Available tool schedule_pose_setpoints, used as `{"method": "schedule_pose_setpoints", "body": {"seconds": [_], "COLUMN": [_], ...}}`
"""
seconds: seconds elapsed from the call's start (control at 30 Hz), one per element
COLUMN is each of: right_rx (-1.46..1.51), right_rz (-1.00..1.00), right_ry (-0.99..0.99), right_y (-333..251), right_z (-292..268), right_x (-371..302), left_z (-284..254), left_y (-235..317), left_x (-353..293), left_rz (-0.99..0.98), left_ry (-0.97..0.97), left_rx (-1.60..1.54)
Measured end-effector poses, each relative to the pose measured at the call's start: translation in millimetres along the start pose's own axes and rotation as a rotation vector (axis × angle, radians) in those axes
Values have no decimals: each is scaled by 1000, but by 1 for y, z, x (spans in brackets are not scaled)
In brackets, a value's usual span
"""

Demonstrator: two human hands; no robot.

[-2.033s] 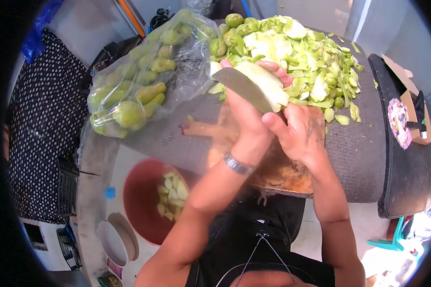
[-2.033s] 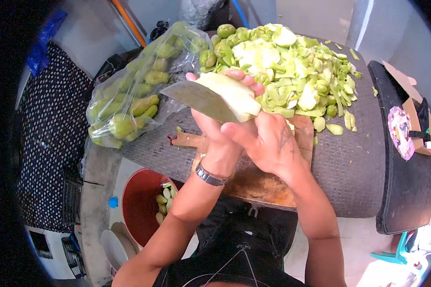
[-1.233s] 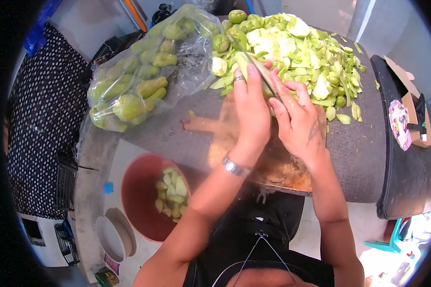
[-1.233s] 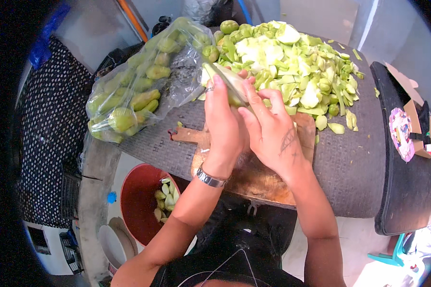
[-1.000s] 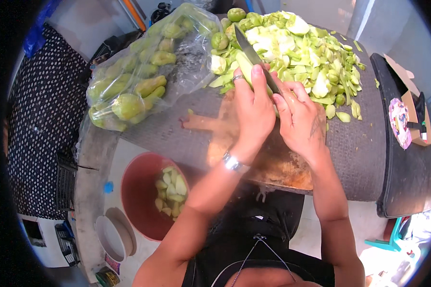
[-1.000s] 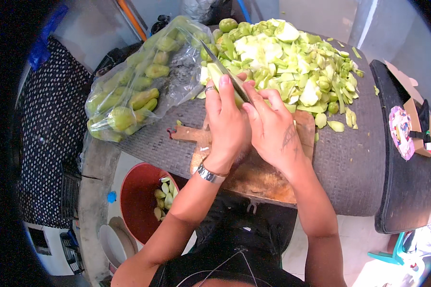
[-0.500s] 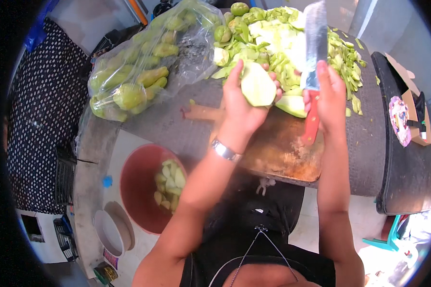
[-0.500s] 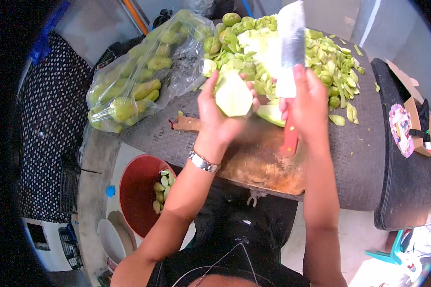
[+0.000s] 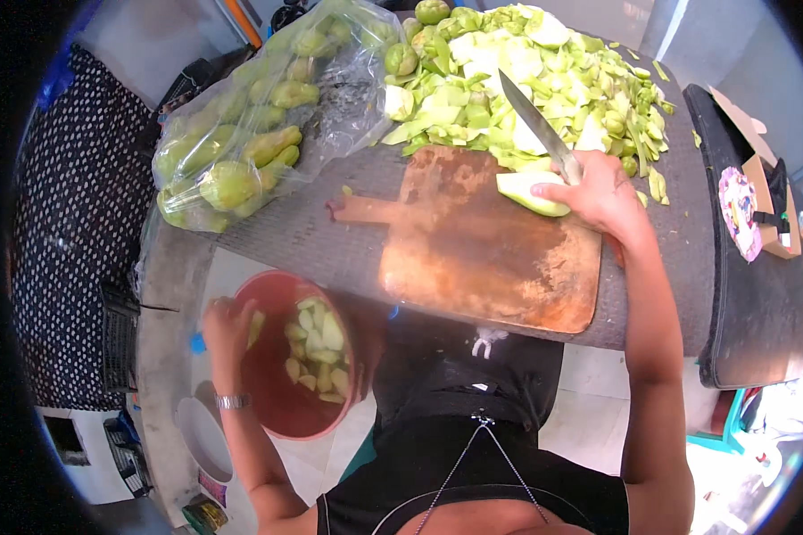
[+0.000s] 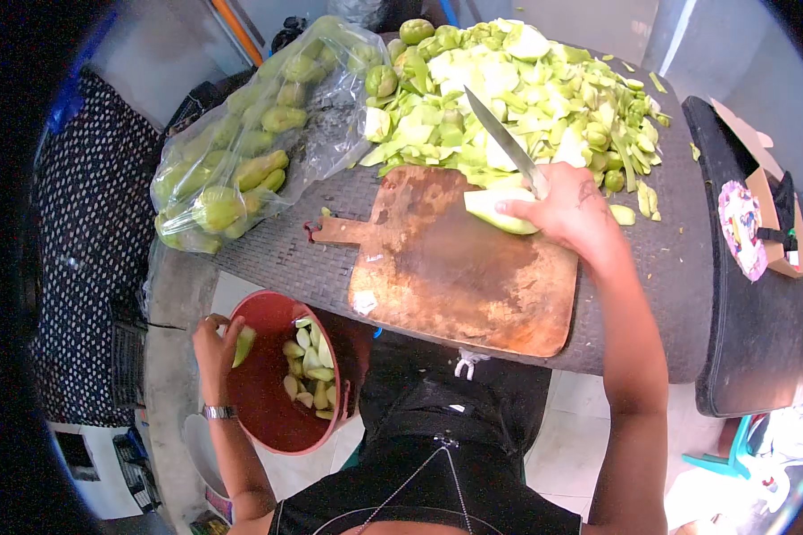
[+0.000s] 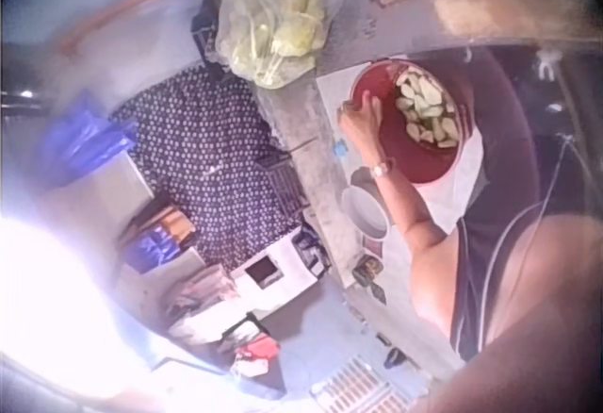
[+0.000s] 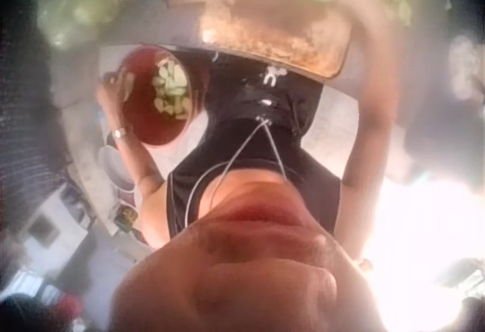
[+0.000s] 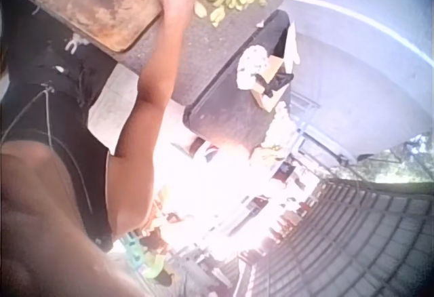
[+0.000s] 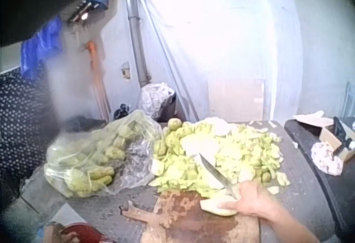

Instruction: The person peels chayote squash using a knife. They hold each chayote in one hand while removing the skin with a knife in the other, placing peeled pieces into a red bucket.

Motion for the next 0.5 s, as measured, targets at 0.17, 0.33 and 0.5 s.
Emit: {"method": "schedule_pose_setpoints", "body": {"seconds": [0.17, 0.33, 0.5], "right_rx": [4, -39, 602], "right_rz": [-107, -85, 44], "right_ry": [-49, -29, 20], "right_y": [-13, -24, -31], "right_z": [27, 29, 33], "right_x": [-12, -24, -34], "left_z": [-29, 6, 52], "left_y": [83, 252, 364], "left_x": [9, -1, -8], "left_rz": [-138, 321, 150], "left_ry": [-47, -391, -794], "left_rx": [-604, -709, -1359]}}
Point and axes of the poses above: each hand's wrist, its own x-axis towards the middle knuckle, its own z-axis out of the palm, y = z × x, the point moved 10 cm from there along x, towards the middle knuckle, and after that the axes turned 6 degrees about -z, right-handed, at the moved point
